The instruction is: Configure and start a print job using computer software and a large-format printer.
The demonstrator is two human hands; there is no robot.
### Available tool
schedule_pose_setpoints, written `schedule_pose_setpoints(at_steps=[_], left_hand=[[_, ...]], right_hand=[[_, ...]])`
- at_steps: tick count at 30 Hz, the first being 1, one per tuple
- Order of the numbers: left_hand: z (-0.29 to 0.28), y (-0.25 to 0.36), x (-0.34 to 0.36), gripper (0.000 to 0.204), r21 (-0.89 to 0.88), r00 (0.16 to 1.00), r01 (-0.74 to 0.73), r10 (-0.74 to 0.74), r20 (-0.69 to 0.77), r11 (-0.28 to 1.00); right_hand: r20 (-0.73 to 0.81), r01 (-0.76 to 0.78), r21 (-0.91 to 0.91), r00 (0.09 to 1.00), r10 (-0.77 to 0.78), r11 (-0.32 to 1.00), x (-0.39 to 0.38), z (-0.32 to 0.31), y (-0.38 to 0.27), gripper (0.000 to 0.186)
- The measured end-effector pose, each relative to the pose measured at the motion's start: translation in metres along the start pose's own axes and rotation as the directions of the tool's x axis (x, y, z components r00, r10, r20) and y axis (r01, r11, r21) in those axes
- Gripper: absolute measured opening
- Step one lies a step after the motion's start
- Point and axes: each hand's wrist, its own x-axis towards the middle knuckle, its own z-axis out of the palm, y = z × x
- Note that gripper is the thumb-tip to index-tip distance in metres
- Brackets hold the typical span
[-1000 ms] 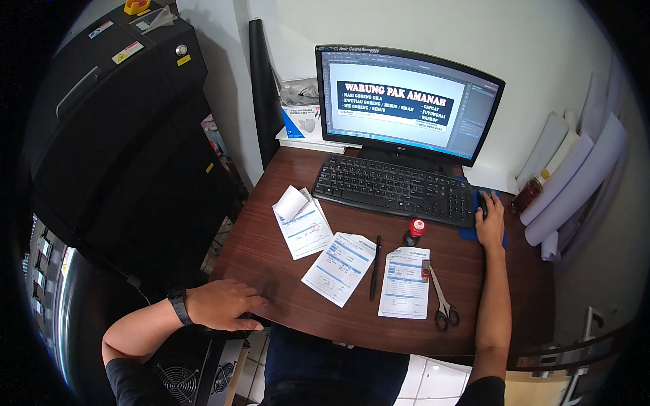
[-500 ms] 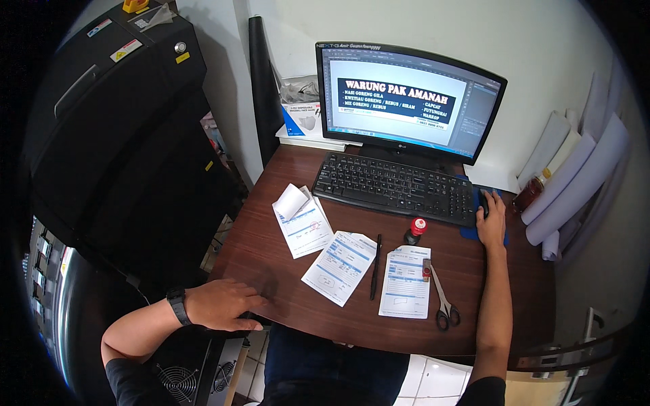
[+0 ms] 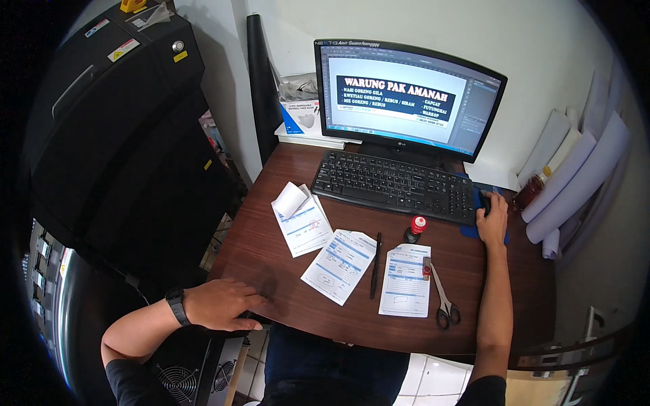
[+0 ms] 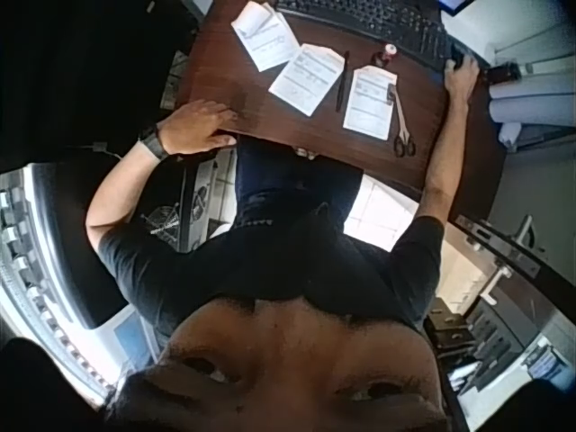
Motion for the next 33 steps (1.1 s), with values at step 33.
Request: schedule_pose_setpoints(at_steps=[33], left_hand=[[-0.0018, 0.0013, -0.0008, 0.059, -0.022, 1.0, -0.006, 0.005, -0.027, 1.0]], right_hand=[[-0.012, -0.004, 0.011, 1.0, 0.004, 1.0, 0.0007, -0.0006, -0.0011, 0.044]])
